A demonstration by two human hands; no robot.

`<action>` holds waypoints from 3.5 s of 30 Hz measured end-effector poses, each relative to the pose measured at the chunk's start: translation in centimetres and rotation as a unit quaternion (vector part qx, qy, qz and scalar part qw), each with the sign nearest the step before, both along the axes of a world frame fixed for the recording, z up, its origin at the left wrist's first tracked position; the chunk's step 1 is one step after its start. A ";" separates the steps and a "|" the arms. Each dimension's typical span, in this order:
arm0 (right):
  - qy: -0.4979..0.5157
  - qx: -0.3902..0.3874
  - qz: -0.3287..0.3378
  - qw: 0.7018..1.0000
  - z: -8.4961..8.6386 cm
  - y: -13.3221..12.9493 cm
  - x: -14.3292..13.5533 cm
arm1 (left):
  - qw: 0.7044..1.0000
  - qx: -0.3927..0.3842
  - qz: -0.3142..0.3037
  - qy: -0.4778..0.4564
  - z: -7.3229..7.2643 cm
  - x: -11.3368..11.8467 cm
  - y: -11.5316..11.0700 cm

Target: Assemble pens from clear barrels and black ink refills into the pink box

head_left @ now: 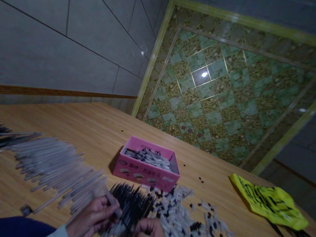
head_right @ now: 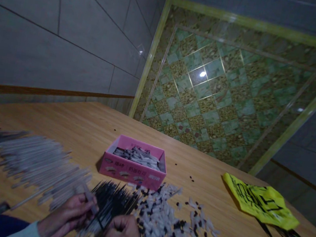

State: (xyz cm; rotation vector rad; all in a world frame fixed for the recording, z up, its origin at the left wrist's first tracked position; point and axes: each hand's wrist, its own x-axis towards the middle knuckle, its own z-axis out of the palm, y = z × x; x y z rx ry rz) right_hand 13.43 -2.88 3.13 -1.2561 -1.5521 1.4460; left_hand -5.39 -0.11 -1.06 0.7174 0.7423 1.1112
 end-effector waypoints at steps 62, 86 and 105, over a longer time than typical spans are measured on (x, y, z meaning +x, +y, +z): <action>0.097 0.097 -0.114 0.984 -1.7 1.0 0.5 | 0.999 -0.036 -0.014 -0.039 0.2 0.4 -0.2; 0.080 0.156 -0.117 0.978 -2.4 0.2 -1.3 | 0.999 0.020 -0.044 -0.006 0.3 0.4 -0.5; -0.009 0.194 -0.125 0.973 -2.2 -0.1 -1.4 | 0.997 0.052 -0.033 0.038 0.1 0.6 -0.2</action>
